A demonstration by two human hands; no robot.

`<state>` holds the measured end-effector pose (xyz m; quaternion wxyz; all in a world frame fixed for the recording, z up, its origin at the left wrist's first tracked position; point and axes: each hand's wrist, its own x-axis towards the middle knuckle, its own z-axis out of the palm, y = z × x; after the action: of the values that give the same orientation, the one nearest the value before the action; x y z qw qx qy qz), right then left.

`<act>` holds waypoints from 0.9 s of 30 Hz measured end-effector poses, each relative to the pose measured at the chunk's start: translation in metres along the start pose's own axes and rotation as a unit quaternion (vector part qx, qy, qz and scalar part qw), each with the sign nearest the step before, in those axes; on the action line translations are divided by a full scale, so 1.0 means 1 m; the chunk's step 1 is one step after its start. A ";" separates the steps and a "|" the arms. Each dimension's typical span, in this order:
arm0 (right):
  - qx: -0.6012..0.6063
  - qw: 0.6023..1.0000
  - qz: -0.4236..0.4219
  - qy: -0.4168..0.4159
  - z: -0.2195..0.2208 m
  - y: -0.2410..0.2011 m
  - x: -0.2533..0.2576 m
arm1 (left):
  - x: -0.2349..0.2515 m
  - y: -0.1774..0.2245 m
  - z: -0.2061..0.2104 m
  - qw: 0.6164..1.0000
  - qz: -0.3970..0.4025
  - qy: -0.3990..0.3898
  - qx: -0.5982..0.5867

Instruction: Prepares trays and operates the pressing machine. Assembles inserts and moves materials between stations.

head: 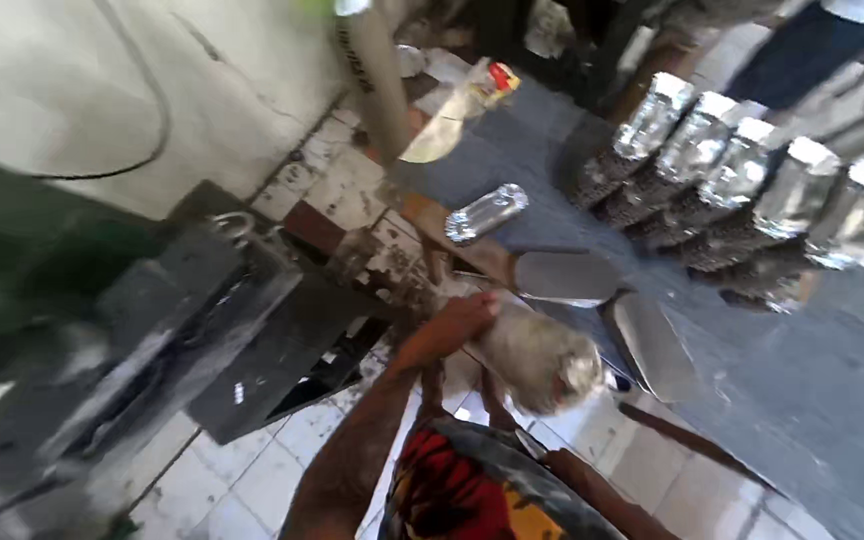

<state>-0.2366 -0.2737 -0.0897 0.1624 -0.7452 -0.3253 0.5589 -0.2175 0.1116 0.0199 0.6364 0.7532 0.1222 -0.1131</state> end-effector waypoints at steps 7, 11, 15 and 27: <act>0.035 0.997 -0.064 0.009 -0.042 -0.028 0.052 | -0.047 0.027 -0.122 0.928 0.108 0.341 -0.105; 0.128 0.971 -0.131 0.154 -0.062 -0.114 0.091 | -0.116 -0.051 -0.155 0.883 -0.174 0.372 0.228; 0.033 0.918 -0.271 0.289 -0.073 -0.239 0.135 | -0.208 -0.074 -0.196 0.877 -0.250 0.298 0.281; -0.459 0.764 -0.445 0.082 0.007 -0.485 0.269 | -0.396 -0.077 -0.152 0.910 -0.135 0.116 0.374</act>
<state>-0.3460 0.2616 0.0057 0.0572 -0.5453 -0.8237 0.1445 -0.6151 0.2578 0.1020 0.2680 0.9202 0.2445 -0.1469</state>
